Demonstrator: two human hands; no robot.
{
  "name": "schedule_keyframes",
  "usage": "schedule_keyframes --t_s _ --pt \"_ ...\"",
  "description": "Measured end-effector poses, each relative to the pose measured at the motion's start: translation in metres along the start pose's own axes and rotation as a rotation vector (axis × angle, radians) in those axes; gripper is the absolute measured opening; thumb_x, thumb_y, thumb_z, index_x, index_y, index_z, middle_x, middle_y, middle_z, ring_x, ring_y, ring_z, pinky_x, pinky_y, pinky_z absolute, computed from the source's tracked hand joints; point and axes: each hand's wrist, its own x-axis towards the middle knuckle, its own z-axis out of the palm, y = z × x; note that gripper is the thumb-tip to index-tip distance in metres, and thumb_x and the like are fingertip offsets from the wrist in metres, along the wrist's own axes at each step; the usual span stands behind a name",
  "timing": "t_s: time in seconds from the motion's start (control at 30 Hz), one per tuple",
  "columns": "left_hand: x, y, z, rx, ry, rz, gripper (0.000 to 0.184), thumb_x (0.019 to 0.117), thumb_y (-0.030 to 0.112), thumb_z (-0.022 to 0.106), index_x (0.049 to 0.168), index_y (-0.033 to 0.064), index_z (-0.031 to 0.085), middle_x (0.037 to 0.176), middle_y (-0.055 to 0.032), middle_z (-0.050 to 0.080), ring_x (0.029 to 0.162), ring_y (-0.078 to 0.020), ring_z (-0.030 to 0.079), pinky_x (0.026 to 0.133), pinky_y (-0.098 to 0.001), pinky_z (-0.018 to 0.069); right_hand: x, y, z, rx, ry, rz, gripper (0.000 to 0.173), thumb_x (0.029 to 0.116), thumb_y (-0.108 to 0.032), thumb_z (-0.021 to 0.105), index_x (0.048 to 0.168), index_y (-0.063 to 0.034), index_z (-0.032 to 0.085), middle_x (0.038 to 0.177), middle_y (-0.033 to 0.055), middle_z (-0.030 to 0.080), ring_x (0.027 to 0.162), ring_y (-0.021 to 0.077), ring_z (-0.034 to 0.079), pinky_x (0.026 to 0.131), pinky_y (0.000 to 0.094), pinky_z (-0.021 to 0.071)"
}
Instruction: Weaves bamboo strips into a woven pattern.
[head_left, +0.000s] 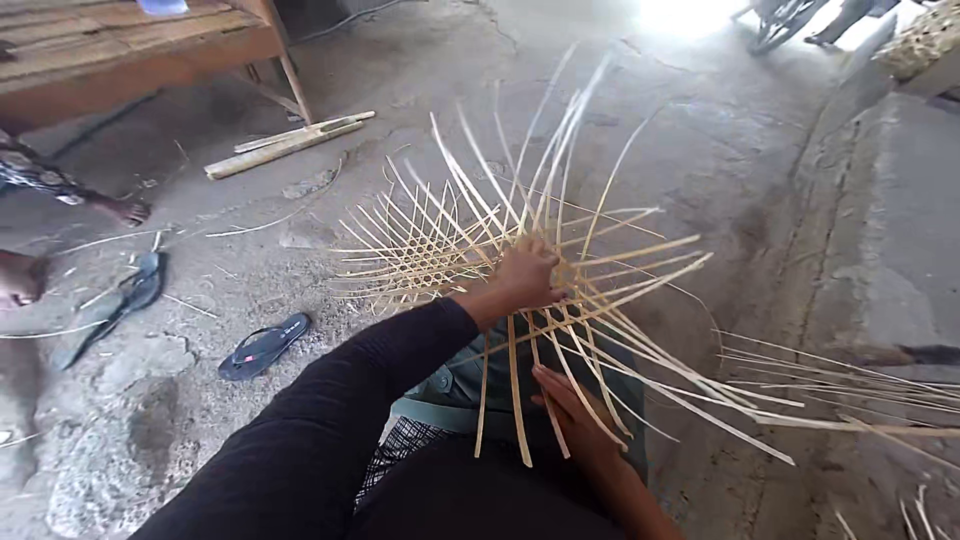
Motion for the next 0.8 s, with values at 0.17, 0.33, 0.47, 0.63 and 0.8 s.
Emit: schedule_keyframes --t_s 0.17,0.33,0.47,0.63,0.8 --pt "0.008 -0.013 0.057 0.04 -0.103 0.147 0.064 0.0992 0.07 0.041 0.157 0.0417 0.04 0.17 -0.0035 0.026 0.158 -0.0365 0.014 0.119 -0.0739 0.0056 0.017 0.004 0.0 -0.029 -0.068 -0.058 0.032 0.1065 -0.03 0.056 0.123 -0.0108 0.075 0.124 0.0053 0.074 0.124 0.0189 0.065 0.11 0.0348 0.049" --pt "0.012 -0.015 0.065 0.007 -0.254 0.044 0.067 0.0978 0.076 0.03 0.159 0.0516 0.025 0.172 0.0011 0.017 0.158 -0.042 0.006 0.112 -0.0817 -0.0006 0.033 0.008 0.016 0.291 -0.076 0.054 0.042 0.1123 -0.033 0.04 0.115 -0.007 0.072 0.116 0.0052 0.076 0.121 0.0179 0.068 0.117 0.0468 0.0458" --pt "0.015 -0.012 0.071 0.031 -0.275 0.024 0.068 0.0968 0.077 0.033 0.159 0.054 0.022 0.173 0.0027 0.014 0.158 -0.0432 0.002 0.11 -0.0832 -0.0036 0.045 0.009 0.029 0.454 -0.066 0.35 0.051 0.1132 -0.034 0.03 0.119 -0.0017 0.069 0.085 -0.0024 0.07 0.07 0.0027 0.06 0.067 0.0232 0.0527" --pt "0.02 -0.012 0.074 0.035 -0.292 0.004 0.07 0.0954 0.08 0.03 0.16 0.0531 0.022 0.172 0.004 0.016 0.158 -0.0411 0.005 0.112 -0.0818 -0.0015 0.053 0.005 0.026 0.849 -0.139 0.632 0.055 0.1129 -0.033 0.023 0.079 -0.0097 0.06 0.066 -0.0052 0.062 0.056 0.005 0.058 0.058 0.0234 0.0527" --pt "0.018 -0.006 0.071 -0.111 -0.3 -0.04 0.055 0.104 0.064 0.035 0.157 0.0527 0.03 0.171 0.0061 0.021 0.159 -0.0361 0.006 0.114 -0.0803 -0.0028 0.044 -0.009 0.031 0.957 0.089 0.694 0.048 0.1093 -0.027 0.034 0.063 -0.0226 0.045 0.055 -0.0151 0.036 0.049 -0.0036 0.032 0.048 0.0164 0.0264"
